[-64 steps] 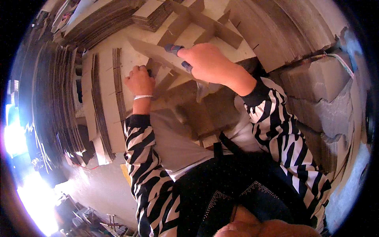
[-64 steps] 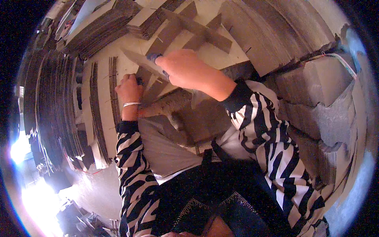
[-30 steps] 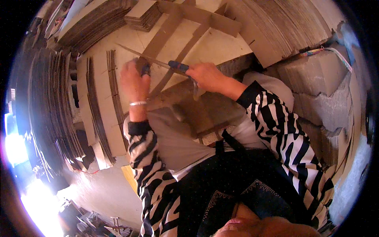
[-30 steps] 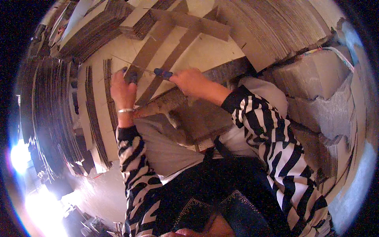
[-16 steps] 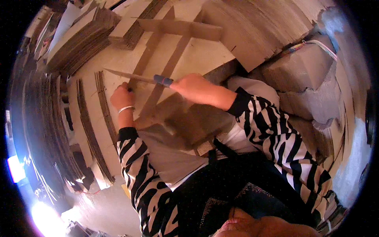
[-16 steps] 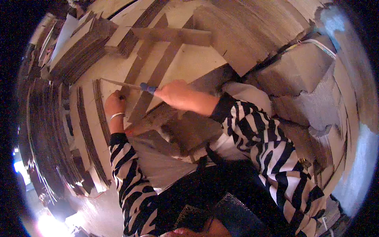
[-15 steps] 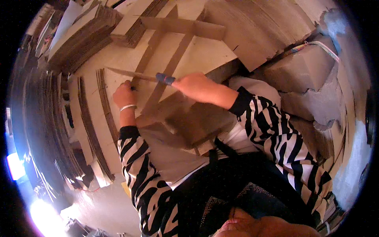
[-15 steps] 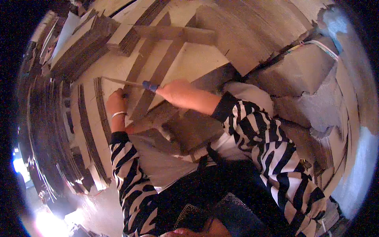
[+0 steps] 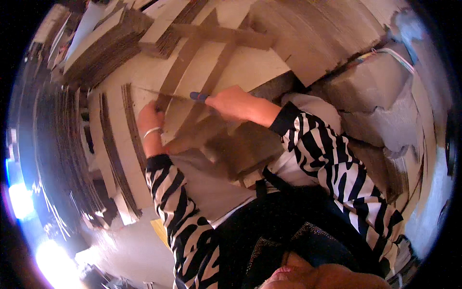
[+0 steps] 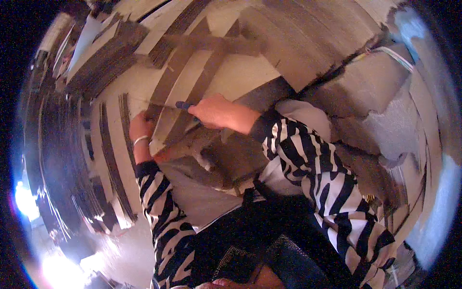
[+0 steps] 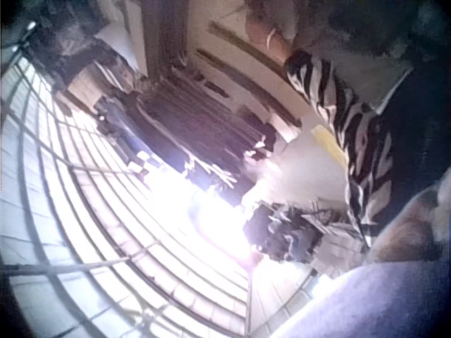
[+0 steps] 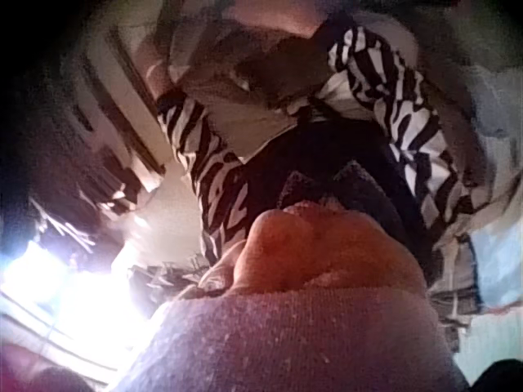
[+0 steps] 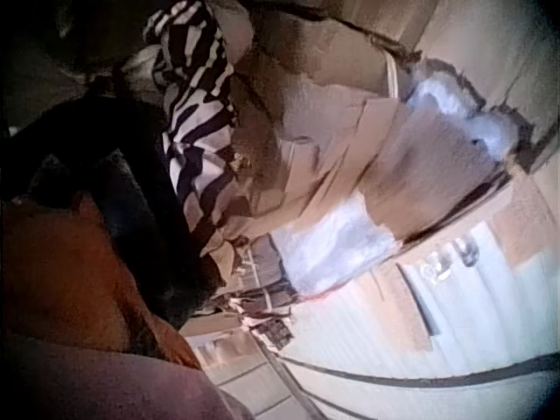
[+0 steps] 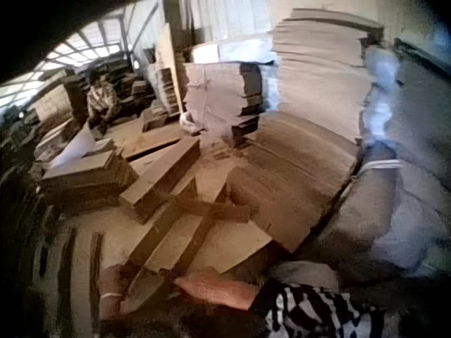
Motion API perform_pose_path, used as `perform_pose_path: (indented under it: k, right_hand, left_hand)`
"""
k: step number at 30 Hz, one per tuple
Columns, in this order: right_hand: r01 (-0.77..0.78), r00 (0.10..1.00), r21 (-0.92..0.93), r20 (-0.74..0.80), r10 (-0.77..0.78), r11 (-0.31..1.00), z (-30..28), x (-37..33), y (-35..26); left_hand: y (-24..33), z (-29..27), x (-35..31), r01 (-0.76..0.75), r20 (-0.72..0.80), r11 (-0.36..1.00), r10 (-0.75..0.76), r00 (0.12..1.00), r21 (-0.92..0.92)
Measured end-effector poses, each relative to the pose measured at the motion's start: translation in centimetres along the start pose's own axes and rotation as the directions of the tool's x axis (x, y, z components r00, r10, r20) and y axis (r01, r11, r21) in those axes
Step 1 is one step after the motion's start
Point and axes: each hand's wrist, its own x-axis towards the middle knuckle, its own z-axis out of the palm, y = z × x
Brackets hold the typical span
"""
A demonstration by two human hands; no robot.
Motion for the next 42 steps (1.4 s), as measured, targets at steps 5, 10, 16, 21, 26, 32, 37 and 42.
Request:
perform_pose_path:
  k: [5,10,16,21,26,32,37,42]
  right_hand:
    - [-0.384,0.835,-0.030,-0.439,0.333,0.923,-7.4,-2.6,7.1]
    - [-0.698,0.657,-0.322,-0.645,0.392,0.640,-4.9,-12.6,17.6]
    - [-0.581,0.646,-0.124,-0.672,0.363,0.804,-7.2,-7.7,15.4]
    - [-0.265,0.794,0.049,-0.556,0.247,0.963,-11.3,-4.6,7.6]
    - [-0.088,0.808,0.395,-0.508,0.297,0.914,-5.1,3.5,6.7]
    - [-0.250,0.708,0.424,-0.532,0.464,0.870,-5.8,2.6,12.7]
    - [-0.188,0.684,0.531,-0.533,0.498,0.826,-7.4,1.4,11.5]
    - [-0.127,0.795,0.408,-0.503,0.338,0.904,-6.4,1.8,8.6]
  left_hand:
    - [-4.6,0.6,-1.5,-0.117,-0.288,0.935,0.017,0.957,-0.334]
    - [3.1,-1.2,-0.9,-0.222,-0.518,0.954,0.088,0.851,-0.203]
    - [0.5,-0.7,-0.2,0.052,-0.193,0.999,-0.054,0.980,-0.012]
    - [3.8,0.9,2.6,0.052,-0.144,0.999,-0.049,0.988,0.016]
    - [1.3,1.5,2.0,-0.058,-0.228,0.980,0.013,0.974,-0.191]
    - [1.9,1.8,2.4,-0.150,-0.235,0.968,0.101,0.967,-0.203]
    - [2.0,1.9,2.6,-0.150,-0.220,0.973,0.110,0.969,-0.174]
    - [4.9,0.9,2.7,-0.092,-0.247,0.979,0.045,0.968,-0.182]
